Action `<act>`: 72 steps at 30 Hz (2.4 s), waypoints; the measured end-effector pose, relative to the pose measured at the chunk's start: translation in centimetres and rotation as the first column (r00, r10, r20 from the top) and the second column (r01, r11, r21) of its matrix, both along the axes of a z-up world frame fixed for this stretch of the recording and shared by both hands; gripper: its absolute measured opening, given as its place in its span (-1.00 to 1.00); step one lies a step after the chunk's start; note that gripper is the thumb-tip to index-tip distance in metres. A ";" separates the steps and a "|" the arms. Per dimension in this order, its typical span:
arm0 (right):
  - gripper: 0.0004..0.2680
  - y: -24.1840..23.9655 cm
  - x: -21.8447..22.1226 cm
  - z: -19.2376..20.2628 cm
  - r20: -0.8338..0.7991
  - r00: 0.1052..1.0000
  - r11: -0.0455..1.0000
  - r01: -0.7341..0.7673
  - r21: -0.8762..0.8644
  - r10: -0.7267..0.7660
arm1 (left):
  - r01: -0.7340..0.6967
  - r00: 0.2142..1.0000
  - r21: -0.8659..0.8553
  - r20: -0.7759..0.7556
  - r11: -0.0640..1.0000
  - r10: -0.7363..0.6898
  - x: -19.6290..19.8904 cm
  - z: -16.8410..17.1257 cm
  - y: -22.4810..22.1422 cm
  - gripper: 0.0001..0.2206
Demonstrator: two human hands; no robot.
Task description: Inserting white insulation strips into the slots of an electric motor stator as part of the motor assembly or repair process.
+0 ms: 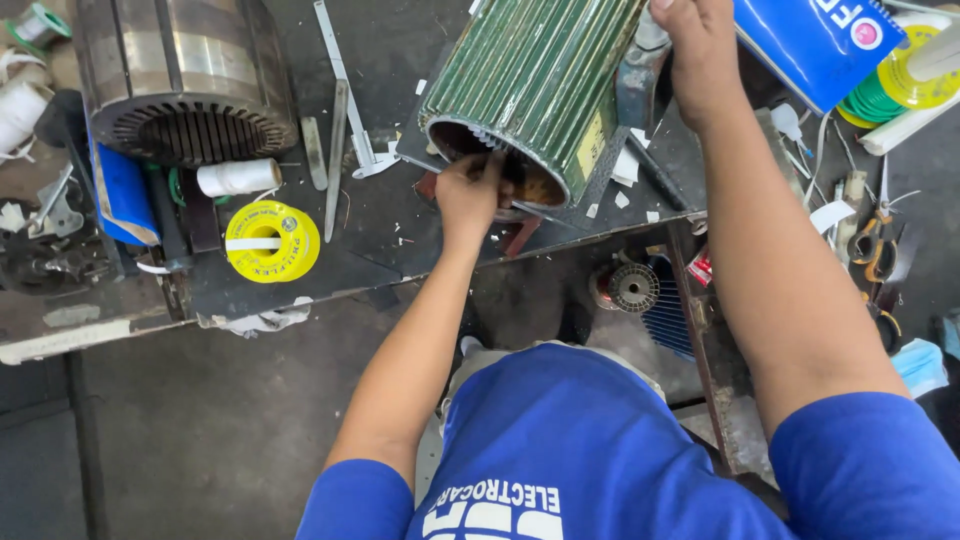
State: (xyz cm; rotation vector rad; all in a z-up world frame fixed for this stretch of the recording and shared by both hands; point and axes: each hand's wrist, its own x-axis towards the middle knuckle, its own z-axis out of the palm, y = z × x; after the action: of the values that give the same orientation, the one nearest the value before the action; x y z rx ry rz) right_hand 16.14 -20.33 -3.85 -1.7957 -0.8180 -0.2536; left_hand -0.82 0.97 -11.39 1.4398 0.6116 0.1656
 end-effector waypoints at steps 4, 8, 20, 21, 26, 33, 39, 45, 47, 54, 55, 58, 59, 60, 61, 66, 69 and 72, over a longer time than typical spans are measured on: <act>-0.72 0.2 -0.4 0.6 0.008 0.999 0.999 -0.053 0.012 0.053 | 0.022 1.000 0.067 0.005 0.998 -0.023 0.0 0.3 0.2 -0.74; -0.69 -0.3 -0.1 -0.1 0.062 0.996 0.998 -0.060 0.000 0.060 | 0.066 0.996 0.132 -0.076 0.989 -0.057 0.0 0.7 0.3 -0.67; -0.68 0.0 -1.0 0.7 0.002 1.000 0.997 -0.029 -0.075 0.029 | 0.072 0.995 -0.069 -0.069 0.995 -0.077 -0.3 1.1 1.5 -0.73; -0.63 0.0 -1.6 1.4 -0.017 0.999 0.993 -0.032 -0.110 0.030 | 0.073 0.993 -0.065 -0.091 0.995 -0.079 -0.6 1.6 1.7 -0.68; -0.57 0.7 -10.5 4.6 -0.256 0.942 0.959 0.158 -0.235 -0.219 | -0.110 0.974 0.153 0.215 0.982 0.075 -3.3 0.8 4.4 -0.69; -0.83 -6.4 -14.7 -1.7 -0.331 0.902 0.960 0.243 -0.140 -0.277 | -0.044 0.882 0.742 0.343 0.669 -0.323 -6.6 10.5 1.4 -0.50; -0.73 -7.9 -10.5 -14.0 -0.021 0.931 0.712 0.263 -0.651 -0.364 | 0.074 0.874 0.737 0.276 0.672 -0.399 -3.5 9.1 2.7 -0.57; -0.90 -6.9 -8.3 -18.1 0.261 0.914 0.553 0.397 -0.732 -0.310 | 0.120 0.848 0.708 0.291 0.695 -0.443 -2.0 10.8 2.0 -0.59; -0.94 -7.4 -7.6 -19.0 0.240 0.911 0.570 0.399 -0.718 -0.336 | 0.084 0.864 0.738 0.281 0.670 -0.418 -2.3 10.5 2.1 -0.59; -0.92 -8.1 -7.0 -16.1 -0.168 0.935 0.842 0.192 -0.504 -0.313 | -0.091 0.856 0.828 0.349 0.554 -0.381 -3.3 11.1 1.0 -0.64; -0.92 -8.6 -7.2 -15.2 -0.167 0.935 0.841 0.192 -0.505 -0.314 | -0.092 0.856 0.827 0.351 0.555 -0.380 -3.3 11.5 0.7 -0.64; -0.88 -10.1 -8.8 -11.5 -0.227 0.935 0.933 0.201 -0.300 -0.274 | -0.167 0.800 0.850 0.413 0.501 -0.435 -3.3 12.5 0.0 -0.64; -0.85 -10.4 -9.7 -9.7 -0.333 0.893 0.946 0.239 -0.217 -0.302 | -0.215 0.730 0.879 0.434 0.425 -0.528 -3.1 12.8 -0.4 -0.65; -0.81 -10.8 -10.7 -7.9 -0.438 0.842 0.949 0.285 -0.135 -0.315 | -0.272 0.652 0.896 0.440 0.351 -0.617 -3.0 13.2 -0.7 -0.66; -0.81 -11.0 -11.7 -6.0 -0.437 0.840 0.947 0.290 -0.139 -0.321 | -0.270 0.649 0.895 0.442 0.356 -0.619 -2.7 13.2 -1.6 -0.66; -0.79 -11.3 -16.3 0.7 -0.303 0.915 0.960 0.279 -0.006 -0.267 | -0.166 0.491 0.948 0.317 0.270 -0.811 -1.6 14.0 -6.5 -0.70; -0.82 -10.6 -18.4 2.2 -0.179 0.935 0.951 0.307 -0.026 -0.306 | -0.090 0.453 0.939 0.335 0.332 -0.826 -1.4 14.0 -8.7 -0.69; -0.89 -9.5 -19.8 4.4 -0.127 0.955 0.960 0.274 0.048 -0.267 | 0.082 0.441 0.869 0.408 0.488 -0.800 -1.9 13.4 -9.5 -0.75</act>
State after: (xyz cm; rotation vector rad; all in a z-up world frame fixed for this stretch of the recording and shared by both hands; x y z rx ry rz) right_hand -3.70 -29.85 0.58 -1.8411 -0.4724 -0.3434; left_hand -2.70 -8.52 2.00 2.0725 -0.8268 0.6123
